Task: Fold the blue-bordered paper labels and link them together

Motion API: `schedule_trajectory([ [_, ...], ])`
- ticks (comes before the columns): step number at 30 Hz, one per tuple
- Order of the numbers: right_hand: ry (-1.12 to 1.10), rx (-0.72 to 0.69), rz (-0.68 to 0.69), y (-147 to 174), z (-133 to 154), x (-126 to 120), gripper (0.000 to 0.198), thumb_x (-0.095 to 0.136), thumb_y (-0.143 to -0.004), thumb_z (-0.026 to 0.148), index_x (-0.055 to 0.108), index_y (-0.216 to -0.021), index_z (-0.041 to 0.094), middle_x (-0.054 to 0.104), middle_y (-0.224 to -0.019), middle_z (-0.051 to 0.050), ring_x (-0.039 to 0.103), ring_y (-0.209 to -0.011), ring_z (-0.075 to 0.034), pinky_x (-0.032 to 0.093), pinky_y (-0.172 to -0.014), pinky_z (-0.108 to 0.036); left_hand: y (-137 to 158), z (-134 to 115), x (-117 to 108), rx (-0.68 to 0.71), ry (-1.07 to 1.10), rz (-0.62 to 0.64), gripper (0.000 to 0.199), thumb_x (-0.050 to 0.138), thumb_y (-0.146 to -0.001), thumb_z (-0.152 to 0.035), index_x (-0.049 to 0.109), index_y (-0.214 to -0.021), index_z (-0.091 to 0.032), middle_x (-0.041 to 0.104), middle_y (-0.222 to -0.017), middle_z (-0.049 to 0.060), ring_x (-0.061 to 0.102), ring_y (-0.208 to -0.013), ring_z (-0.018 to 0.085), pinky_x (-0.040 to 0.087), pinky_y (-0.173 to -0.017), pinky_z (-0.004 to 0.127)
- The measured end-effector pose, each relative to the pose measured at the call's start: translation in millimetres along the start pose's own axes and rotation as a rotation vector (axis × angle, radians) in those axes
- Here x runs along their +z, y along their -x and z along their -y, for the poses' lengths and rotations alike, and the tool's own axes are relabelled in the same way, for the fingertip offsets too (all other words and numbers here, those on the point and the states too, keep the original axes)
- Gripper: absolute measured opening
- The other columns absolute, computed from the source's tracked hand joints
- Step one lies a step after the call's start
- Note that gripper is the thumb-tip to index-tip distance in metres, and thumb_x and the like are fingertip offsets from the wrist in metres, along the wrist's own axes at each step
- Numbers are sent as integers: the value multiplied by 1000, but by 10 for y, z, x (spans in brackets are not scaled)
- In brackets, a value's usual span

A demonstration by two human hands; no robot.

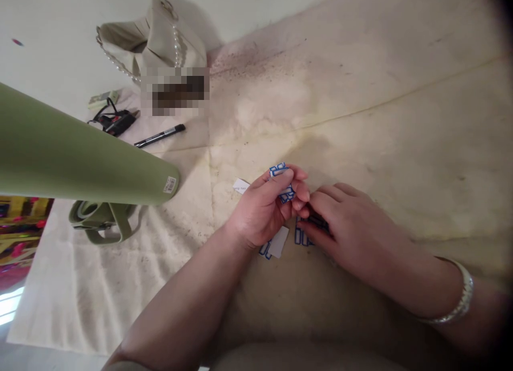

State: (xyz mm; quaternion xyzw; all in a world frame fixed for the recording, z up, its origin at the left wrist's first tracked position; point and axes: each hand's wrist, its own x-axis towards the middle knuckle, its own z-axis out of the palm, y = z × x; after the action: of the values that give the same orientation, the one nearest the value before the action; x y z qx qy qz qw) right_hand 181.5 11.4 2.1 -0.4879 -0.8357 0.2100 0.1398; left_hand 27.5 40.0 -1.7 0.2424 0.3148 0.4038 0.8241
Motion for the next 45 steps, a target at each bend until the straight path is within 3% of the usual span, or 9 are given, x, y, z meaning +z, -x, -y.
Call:
schedule_trajectory([
  [45, 16, -19, -11, 4, 6, -7, 12, 53, -86, 27, 58, -88, 17, 62, -82, -6, 53, -79, -24, 43, -71, -39, -1, -4, -4, 4, -9, 6, 18, 44, -89, -27, 57, -87, -15, 56, -68, 2, 50, -55, 10, 46, -56, 24],
])
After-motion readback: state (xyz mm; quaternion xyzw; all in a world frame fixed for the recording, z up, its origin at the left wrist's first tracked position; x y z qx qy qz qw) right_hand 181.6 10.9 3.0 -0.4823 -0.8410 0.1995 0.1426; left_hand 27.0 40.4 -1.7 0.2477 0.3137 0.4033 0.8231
